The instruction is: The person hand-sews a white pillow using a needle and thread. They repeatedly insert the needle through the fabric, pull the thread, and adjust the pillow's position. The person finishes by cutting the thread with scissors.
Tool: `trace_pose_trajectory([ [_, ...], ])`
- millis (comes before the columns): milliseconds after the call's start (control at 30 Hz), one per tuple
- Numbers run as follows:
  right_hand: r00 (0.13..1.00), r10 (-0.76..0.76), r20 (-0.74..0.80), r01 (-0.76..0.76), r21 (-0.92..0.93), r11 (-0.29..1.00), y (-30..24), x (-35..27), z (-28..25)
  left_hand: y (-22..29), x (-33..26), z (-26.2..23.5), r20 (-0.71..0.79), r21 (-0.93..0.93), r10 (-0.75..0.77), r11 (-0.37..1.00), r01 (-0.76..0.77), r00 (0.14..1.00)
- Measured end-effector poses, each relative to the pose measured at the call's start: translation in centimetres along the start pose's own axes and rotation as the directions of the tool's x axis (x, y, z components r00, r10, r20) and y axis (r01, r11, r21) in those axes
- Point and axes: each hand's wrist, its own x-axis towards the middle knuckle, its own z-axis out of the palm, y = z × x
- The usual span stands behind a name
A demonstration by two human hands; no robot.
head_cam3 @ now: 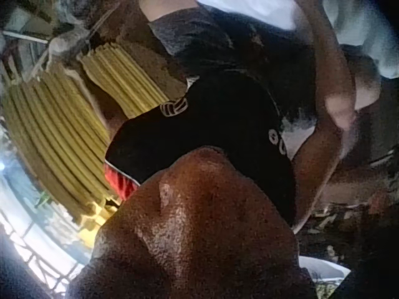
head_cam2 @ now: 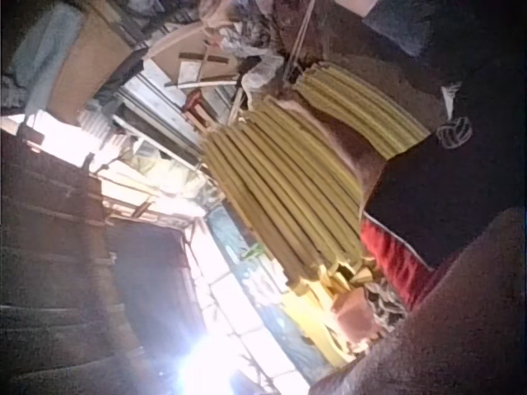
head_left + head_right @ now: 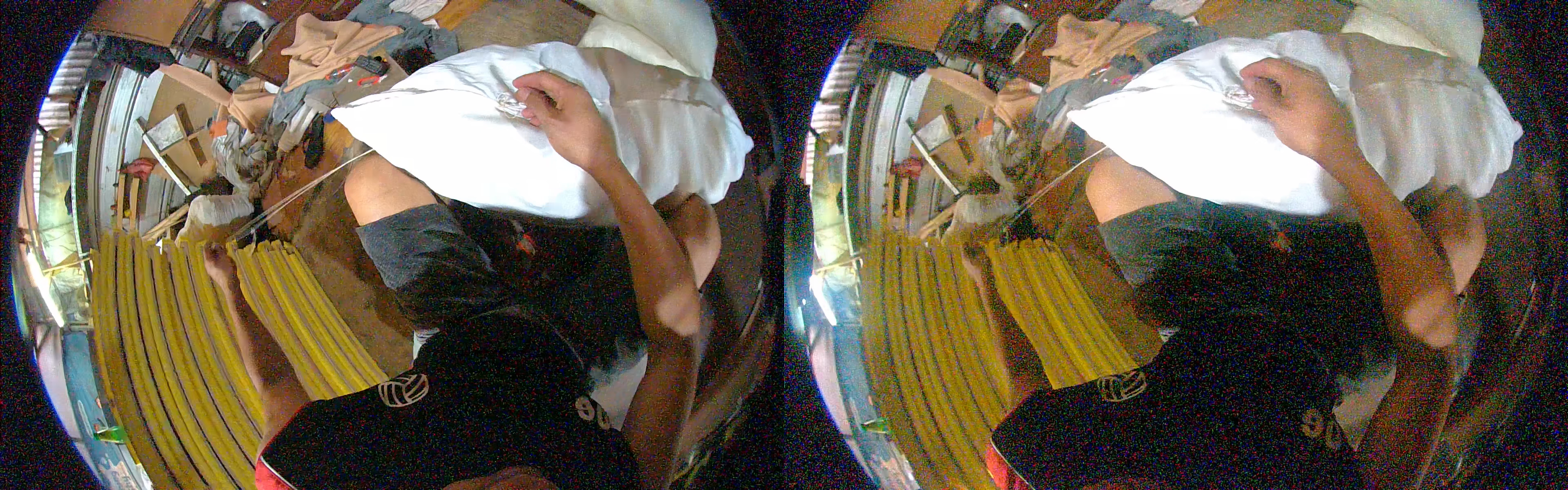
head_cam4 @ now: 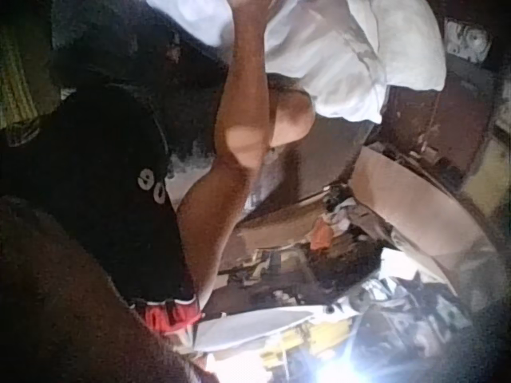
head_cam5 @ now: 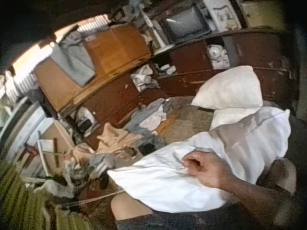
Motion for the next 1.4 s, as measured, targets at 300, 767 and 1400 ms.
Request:
trace_pose_trajectory([
  [300,1.0,0.014,-0.004,-0.014,-0.061,0.998,-1.9,-0.3,0.0,-4.4,-10.5,-2.5,0.588,-0.471,-0.49,0.441,0.764,0.644],
  [767,0.968,-0.07,-0.24,0.095,0.095,0.991,-0.9,-0.2,0.8,42.7,-11.8,11.5,0.244,-0.583,0.5,0.761,-0.286,0.831],
  [1400,0.981,0.02,-0.192,-0.04,-0.099,0.994,-5.4,-2.0,-7.2,36.7,-11.7,10.9,0.608,-0.608,0.08,0.687,0.398,0.79],
])
